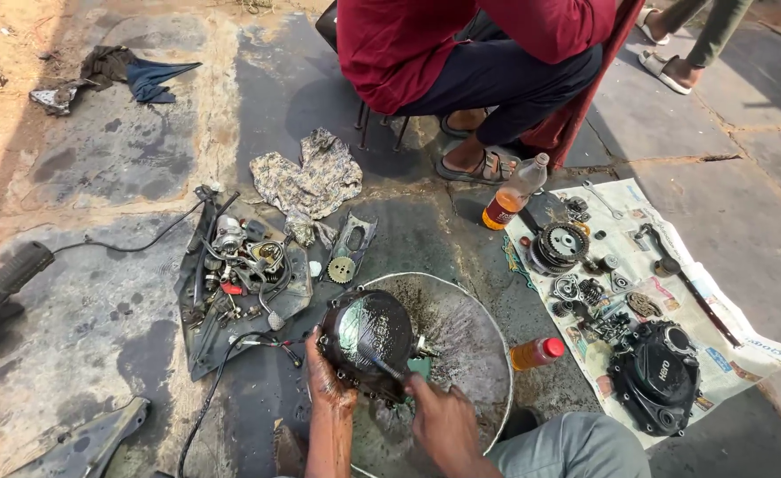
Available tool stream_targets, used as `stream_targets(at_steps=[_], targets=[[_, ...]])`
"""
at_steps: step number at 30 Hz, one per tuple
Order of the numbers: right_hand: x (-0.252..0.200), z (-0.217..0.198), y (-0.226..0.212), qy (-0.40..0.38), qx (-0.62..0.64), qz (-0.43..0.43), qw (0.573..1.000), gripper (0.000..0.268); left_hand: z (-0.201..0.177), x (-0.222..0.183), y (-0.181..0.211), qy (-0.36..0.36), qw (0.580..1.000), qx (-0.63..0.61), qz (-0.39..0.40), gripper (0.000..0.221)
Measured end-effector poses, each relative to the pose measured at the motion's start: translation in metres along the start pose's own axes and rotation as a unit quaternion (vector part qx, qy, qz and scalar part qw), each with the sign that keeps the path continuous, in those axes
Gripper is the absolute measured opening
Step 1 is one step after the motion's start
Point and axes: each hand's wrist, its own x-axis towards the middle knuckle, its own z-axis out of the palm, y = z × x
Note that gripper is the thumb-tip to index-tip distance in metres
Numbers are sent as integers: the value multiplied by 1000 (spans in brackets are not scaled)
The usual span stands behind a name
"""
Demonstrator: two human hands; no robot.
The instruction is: Cleaning and inspecting motorcycle engine components and stator.
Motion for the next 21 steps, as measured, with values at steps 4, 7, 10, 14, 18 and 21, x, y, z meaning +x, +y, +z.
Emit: stream_targets(at_steps=[4, 7, 10, 14, 18, 21], targets=[[0, -13, -7, 7, 38, 129, 991, 35, -8, 12, -4, -37, 999, -13, 1, 47], [-4, -24, -22, -18, 29, 88, 996, 43, -8, 11, -2, 11, 1000, -22, -5, 45], [3, -43, -37, -30, 30, 156, 987, 34, -17, 17, -8, -22, 1000, -3, 9, 46], [2, -30, -38, -87, 107, 233, 963, 36, -18, 18, -10, -15, 1000, -2, 14, 39], [3, -18, -26, 9, 115, 198, 973, 30, -26, 27, -14, 1, 999, 30, 29, 36], [-2, -21, -36, -2, 148, 168, 975, 37, 5, -3, 1, -19, 1000, 1, 19, 40]])
